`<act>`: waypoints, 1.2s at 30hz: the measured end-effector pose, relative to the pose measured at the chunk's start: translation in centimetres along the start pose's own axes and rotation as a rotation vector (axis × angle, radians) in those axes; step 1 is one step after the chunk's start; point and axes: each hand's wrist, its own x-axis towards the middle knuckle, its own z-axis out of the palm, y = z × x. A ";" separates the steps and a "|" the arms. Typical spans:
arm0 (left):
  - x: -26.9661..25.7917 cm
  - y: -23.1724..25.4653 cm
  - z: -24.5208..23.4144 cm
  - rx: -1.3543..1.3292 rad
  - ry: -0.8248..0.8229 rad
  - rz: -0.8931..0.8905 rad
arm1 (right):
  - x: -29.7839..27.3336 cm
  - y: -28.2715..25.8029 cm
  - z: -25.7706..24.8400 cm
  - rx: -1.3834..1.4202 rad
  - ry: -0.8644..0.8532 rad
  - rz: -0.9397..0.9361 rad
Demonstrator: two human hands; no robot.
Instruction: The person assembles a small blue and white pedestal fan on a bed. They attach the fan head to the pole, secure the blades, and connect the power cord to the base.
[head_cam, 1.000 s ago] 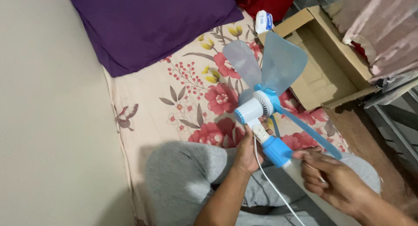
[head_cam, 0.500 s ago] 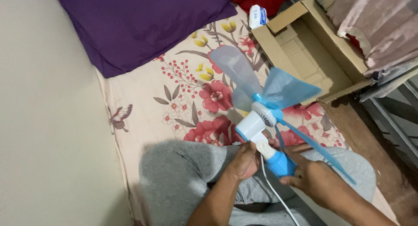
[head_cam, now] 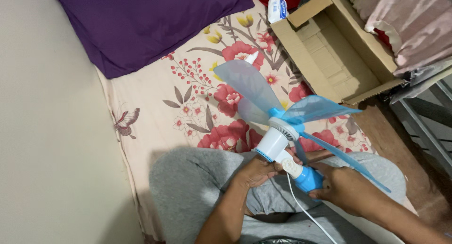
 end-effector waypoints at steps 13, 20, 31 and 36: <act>-0.3 0.2 -0.2 0.382 0.049 0.015 | -0.5 -1.3 -1.2 0.011 -0.119 0.020; -0.9 -0.5 0.1 0.385 0.012 0.081 | 0.7 1.1 0.3 0.115 -0.002 -0.169; -0.6 -1.1 -0.9 0.364 0.033 0.083 | -0.7 -0.9 -1.2 0.130 -0.055 -0.040; -0.5 -1.4 -1.0 0.325 0.012 0.080 | 0.1 1.0 0.0 0.164 0.035 -0.165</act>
